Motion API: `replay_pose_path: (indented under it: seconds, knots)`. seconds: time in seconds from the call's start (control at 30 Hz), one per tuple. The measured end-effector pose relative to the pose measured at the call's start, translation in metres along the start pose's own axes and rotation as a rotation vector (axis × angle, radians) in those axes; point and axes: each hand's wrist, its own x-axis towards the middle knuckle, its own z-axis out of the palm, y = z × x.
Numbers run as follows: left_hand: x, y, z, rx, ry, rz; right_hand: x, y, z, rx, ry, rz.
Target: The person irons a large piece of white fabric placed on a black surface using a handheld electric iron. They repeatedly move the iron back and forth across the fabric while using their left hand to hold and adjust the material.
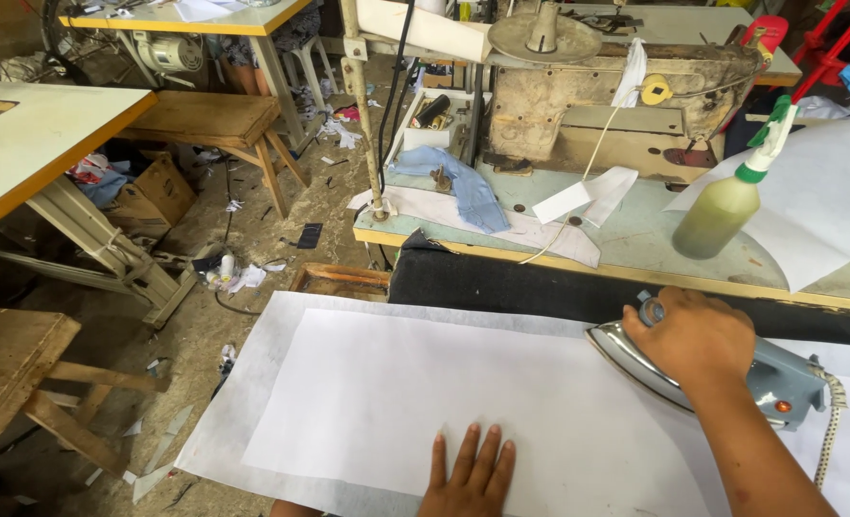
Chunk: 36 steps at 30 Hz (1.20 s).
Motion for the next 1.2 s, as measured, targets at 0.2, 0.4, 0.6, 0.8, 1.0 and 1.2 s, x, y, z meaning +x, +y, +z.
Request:
replay_pose_path:
  seconds: [0.2,0.4,0.6,0.8,1.0,1.2]
  knots:
    - [-0.014,-0.020,-0.015,-0.015,0.108,-0.084,-0.040,0.002,0.029,-0.032,0.367,-0.119]
    - [-0.040,-0.042,-0.022,0.041,0.019,-0.208,-0.106,-0.023,0.000,0.043,0.617,-0.276]
    - [-0.046,-0.063,-0.021,0.195,0.220,-0.275,-0.166,-0.062,-0.034,0.120,0.627,-0.302]
    - [-0.062,-0.077,-0.030,0.175,0.124,-0.312,-0.208,-0.088,-0.038,0.206,0.333,-0.344]
    - [-0.080,-0.085,-0.029,0.203,-0.116,-0.495,-0.195,-0.126,-0.056,0.279,0.593,-0.379]
    - [-0.073,-0.085,-0.044,0.108,-0.164,-0.536,-0.132,-0.154,-0.046,0.285,0.691,-0.491]
